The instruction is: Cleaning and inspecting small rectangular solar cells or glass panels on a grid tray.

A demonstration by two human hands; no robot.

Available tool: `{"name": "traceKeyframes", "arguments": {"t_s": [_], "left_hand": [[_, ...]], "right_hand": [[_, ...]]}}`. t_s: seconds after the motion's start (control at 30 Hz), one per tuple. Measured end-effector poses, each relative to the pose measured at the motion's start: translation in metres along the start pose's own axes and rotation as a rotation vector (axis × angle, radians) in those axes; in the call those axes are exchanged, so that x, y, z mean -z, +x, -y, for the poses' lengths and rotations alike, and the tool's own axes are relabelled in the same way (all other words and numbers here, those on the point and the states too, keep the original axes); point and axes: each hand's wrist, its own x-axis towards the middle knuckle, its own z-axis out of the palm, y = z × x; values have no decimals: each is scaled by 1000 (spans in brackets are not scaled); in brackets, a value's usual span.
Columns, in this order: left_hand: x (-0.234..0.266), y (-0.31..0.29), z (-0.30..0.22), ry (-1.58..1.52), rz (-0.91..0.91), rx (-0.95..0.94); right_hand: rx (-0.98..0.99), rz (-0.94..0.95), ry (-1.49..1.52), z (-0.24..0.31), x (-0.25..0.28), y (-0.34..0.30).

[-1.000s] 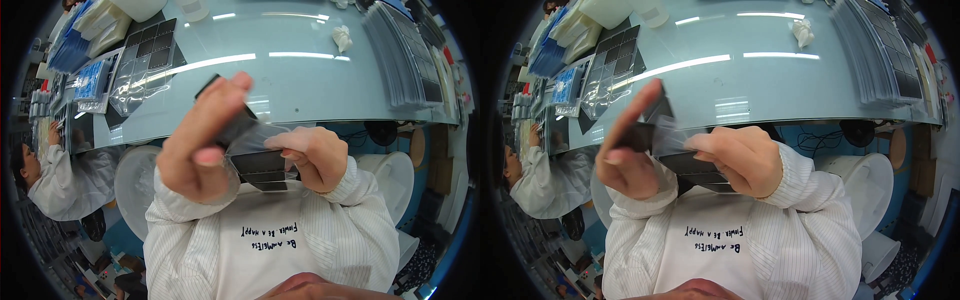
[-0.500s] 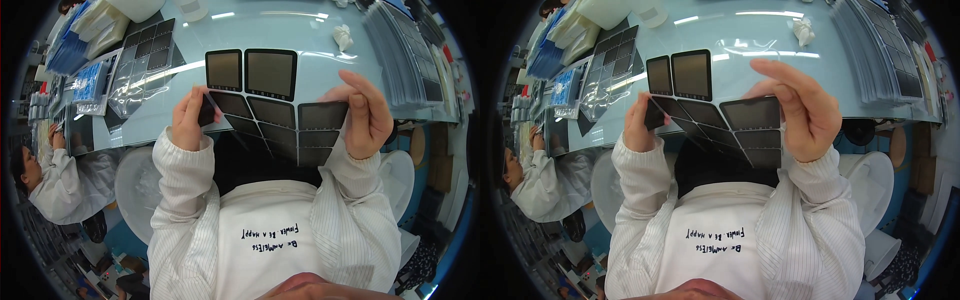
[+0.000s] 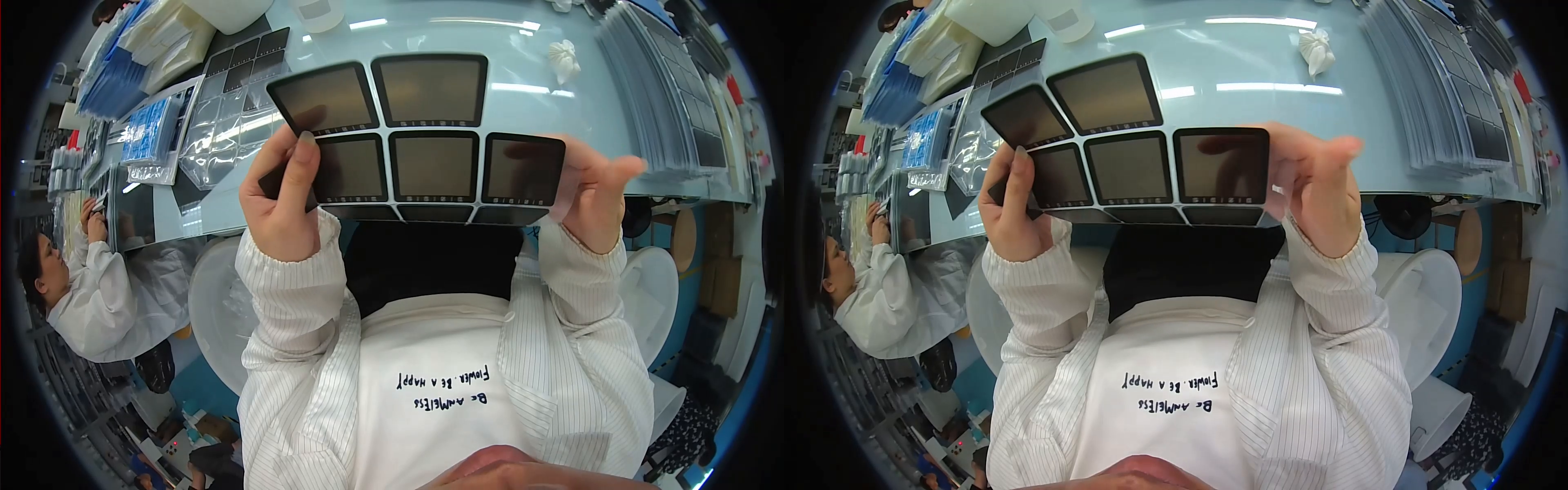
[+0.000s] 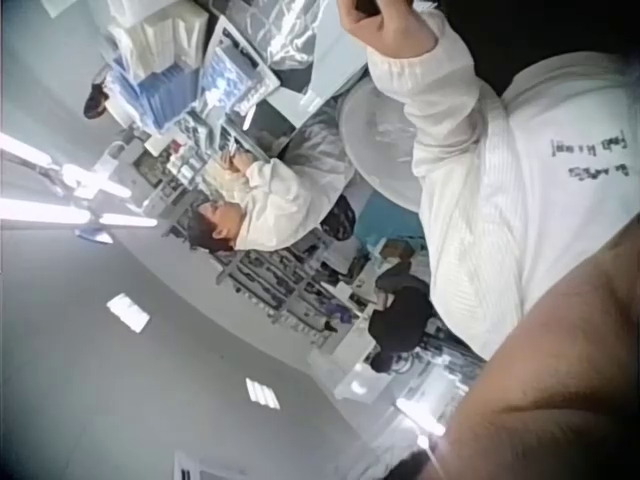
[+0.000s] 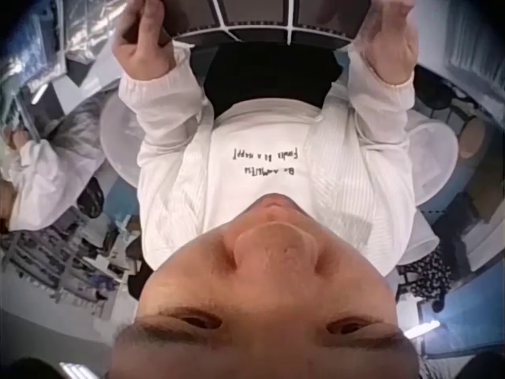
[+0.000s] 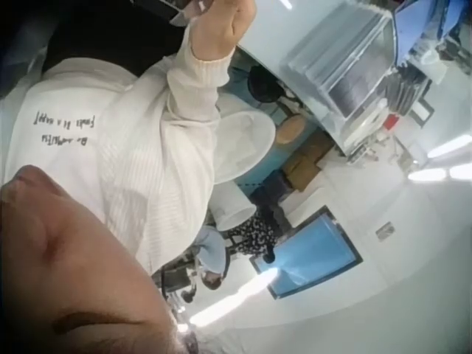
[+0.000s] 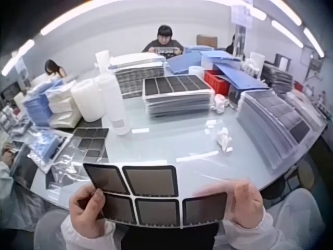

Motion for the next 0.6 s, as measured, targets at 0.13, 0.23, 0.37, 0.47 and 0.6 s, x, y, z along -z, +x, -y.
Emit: {"name": "traceKeyframes", "arguments": {"t_s": [0.13, 0.23, 0.37, 0.47, 0.6], "left_hand": [[3, 1, -6, 41, -15, -4], [7, 3, -6, 105, -22, -35], [13, 5, -8, 123, 166, -53], [28, 8, 0, 204, 393, -52], [30, 3, 1, 383, 532, 44]], "right_hand": [[153, 72, -136, 8, 1, 6], [-132, -130, -364, 20, -6, 4], [-25, -243, -284, 22, -5, 6], [71, -326, -304, 24, -3, 9], [118, -448, -246, 32, 1, 15]]}}
